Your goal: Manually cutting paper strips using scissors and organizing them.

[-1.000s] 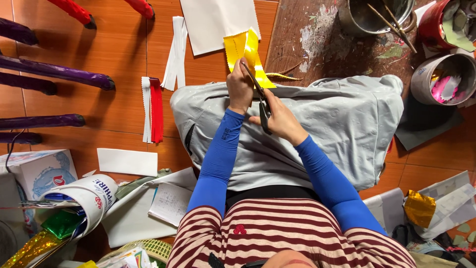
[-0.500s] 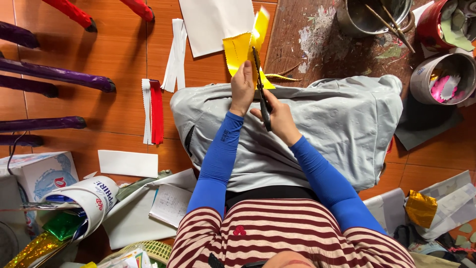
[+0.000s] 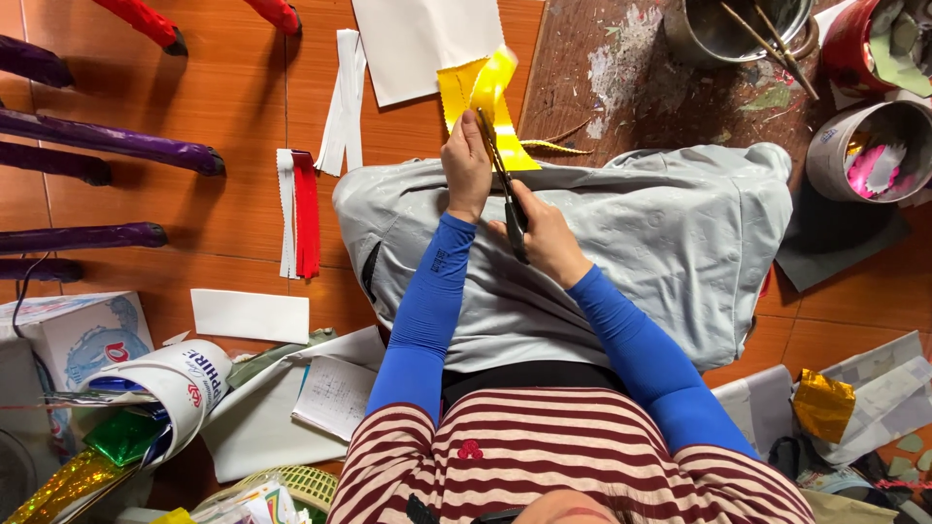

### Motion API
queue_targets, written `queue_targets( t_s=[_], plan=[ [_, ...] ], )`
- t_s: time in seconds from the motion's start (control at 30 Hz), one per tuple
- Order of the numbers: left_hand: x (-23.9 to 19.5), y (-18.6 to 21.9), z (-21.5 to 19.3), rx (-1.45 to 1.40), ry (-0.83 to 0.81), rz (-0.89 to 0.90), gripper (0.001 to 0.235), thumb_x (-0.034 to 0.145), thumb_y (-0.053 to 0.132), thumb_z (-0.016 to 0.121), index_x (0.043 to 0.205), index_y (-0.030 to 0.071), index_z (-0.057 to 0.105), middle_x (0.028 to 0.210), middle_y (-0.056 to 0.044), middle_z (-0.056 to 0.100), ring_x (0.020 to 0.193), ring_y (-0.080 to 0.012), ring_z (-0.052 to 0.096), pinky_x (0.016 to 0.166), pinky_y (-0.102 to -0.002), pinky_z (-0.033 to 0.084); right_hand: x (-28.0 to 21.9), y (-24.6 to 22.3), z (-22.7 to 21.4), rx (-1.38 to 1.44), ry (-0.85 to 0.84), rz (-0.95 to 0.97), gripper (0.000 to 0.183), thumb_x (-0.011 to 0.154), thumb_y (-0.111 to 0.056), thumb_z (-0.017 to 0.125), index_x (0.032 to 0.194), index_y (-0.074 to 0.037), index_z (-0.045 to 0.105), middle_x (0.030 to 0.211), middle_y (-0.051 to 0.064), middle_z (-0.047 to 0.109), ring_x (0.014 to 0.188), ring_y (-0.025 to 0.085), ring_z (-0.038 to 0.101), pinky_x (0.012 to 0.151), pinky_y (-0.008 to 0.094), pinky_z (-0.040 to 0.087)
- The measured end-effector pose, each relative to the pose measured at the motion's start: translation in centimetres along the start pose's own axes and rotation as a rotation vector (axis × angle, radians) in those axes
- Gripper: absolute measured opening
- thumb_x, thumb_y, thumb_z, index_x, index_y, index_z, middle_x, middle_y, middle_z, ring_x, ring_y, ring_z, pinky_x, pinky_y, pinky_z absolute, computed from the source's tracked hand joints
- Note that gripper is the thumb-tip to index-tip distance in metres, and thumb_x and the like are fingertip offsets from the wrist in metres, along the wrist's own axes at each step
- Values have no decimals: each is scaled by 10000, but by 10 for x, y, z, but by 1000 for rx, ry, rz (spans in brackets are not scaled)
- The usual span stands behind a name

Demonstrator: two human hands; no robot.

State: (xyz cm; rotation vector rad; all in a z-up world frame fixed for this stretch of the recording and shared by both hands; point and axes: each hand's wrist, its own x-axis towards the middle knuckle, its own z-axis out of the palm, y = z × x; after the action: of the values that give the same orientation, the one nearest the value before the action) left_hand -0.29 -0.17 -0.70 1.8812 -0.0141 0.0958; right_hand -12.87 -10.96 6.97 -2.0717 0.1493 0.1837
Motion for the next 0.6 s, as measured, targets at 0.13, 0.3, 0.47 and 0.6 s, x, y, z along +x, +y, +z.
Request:
queue_targets(
  t_s=[0.13,0.3,0.47,0.6],
  plan=[
    [1,4,-2,-45,-35,-72,523,1119,396,388,1064,-25,693,703,-126,681,626,-217,633,593,-374,504,-2,0,3,22,29,-44,579,935,-346,797,1346,-18,554,764,173,584,645,322,549,636,396,466],
    [0,7,-6,-199,-120,-2,556,1147,442,382,1104,-27,678,781,-105,675,723,-181,593,666,-360,518,2,-2,0,22,64,102,671,876,-348,832,1411,-48,559,701,174,590,611,258,532,605,358,480],
    [-2,19,-7,-60,-91,-29,550,1127,444,389,1025,-4,693,701,-120,658,633,-211,622,603,-366,506,4,13,-3,297,-62,64,846,851,-370,824,1512,-20,428,977,171,701,866,234,684,763,347,548],
    [-1,13,-4,13,43,-8,541,1119,439,391,1025,-3,688,748,-143,696,660,-235,689,592,-388,515,0,17,4,-118,83,-289,913,855,-399,887,1496,10,382,1245,291,659,1113,452,664,925,423,529]
  ],
)
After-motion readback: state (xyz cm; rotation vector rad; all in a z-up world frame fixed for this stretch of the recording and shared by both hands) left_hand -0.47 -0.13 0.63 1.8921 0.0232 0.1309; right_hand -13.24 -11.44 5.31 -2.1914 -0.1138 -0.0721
